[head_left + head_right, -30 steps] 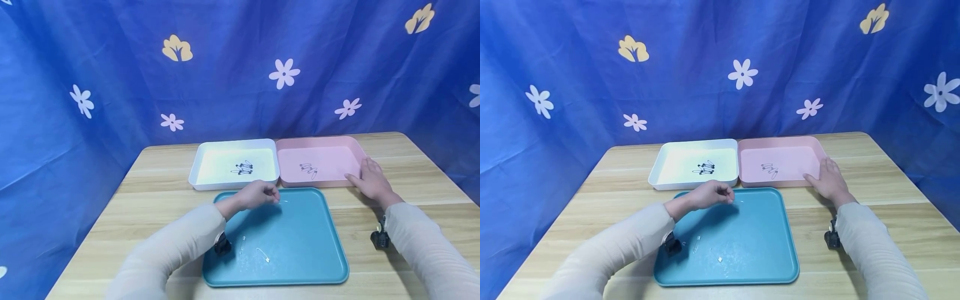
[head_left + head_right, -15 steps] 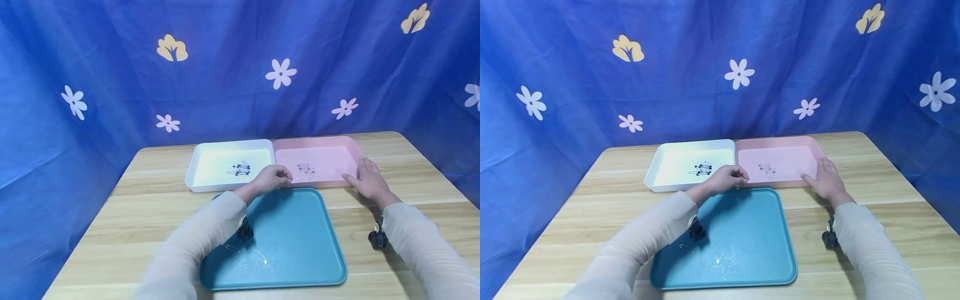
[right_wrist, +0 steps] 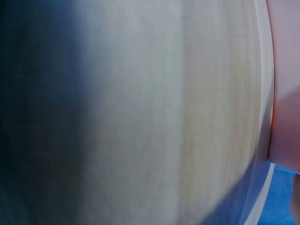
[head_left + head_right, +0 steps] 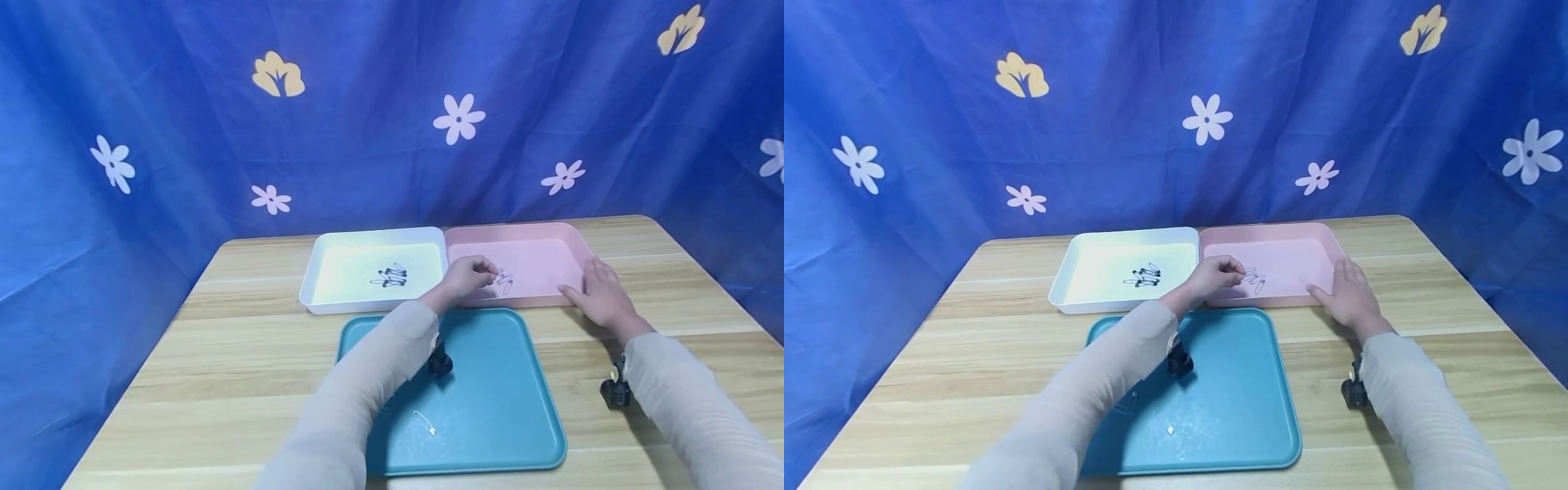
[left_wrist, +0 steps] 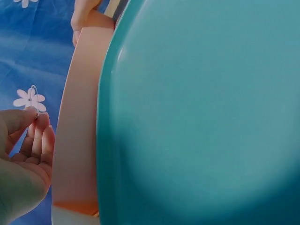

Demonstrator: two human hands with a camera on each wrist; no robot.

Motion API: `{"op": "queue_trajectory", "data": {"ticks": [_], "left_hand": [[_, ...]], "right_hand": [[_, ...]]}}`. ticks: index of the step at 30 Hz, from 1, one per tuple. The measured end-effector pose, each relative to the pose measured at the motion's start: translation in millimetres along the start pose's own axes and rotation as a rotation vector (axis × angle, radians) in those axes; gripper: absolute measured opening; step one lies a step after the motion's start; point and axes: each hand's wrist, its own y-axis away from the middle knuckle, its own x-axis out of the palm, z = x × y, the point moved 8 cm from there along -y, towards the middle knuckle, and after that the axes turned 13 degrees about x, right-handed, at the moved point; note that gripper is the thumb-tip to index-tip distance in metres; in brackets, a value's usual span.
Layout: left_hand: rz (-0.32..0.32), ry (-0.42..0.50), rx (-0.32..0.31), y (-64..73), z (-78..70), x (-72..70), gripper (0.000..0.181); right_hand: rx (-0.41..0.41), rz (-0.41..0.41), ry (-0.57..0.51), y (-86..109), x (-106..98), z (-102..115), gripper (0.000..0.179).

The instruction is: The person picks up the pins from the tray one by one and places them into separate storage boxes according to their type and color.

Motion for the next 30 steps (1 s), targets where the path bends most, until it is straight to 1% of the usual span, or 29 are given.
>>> {"op": "queue_trajectory", "data": {"ticks": [3, 7, 9, 10, 16, 17, 20, 23, 27, 30], "left_hand": [[0.0, -0.017, 0.004, -7.8, 1.5, 3.5, 0.008], [0.001, -0.077, 0.008, -15.7, 3.4, 6.3, 0.007], [-0.004, -0.094, -0.002, -18.0, 5.2, 7.4, 0.007], [-0.01, -0.095, -0.015, -18.7, 6.8, 8.1, 0.007], [-0.074, -0.002, -0.135, -24.1, 20.9, 15.1, 0.01], [-0.085, 0.004, -0.148, -25.6, 22.7, 16.4, 0.01], [-0.107, -0.026, -0.166, -29.9, 25.2, 19.8, 0.011], [-0.112, -0.072, -0.161, -33.5, 24.2, 23.2, 0.012], [-0.106, -0.148, -0.131, -36.9, 19.1, 26.3, 0.012], [-0.095, -0.189, -0.124, -39.5, 17.5, 28.2, 0.011]], "right_hand": [[0.0, -0.006, 0.0, 0.1, -0.8, 0.1, 0.09], [0.0, -0.009, 0.002, -0.7, -0.6, 0.9, 0.089], [0.002, -0.011, 0.001, -1.4, 0.2, 0.7, 0.089], [0.002, -0.012, 0.0, -1.8, 0.5, 0.7, 0.089], [0.0, -0.026, 0.005, -2.2, 0.3, 0.4, 0.089], [0.001, -0.025, 0.004, -2.1, 0.2, 0.3, 0.089], [0.002, -0.02, 0.005, -1.7, 0.4, 0.4, 0.089], [0.006, -0.013, 0.008, -1.1, 0.6, 0.4, 0.088], [0.012, -0.012, 0.012, -0.1, -0.4, 0.3, 0.088], [0.015, -0.011, 0.012, 0.2, -1.2, 0.7, 0.088]]}}
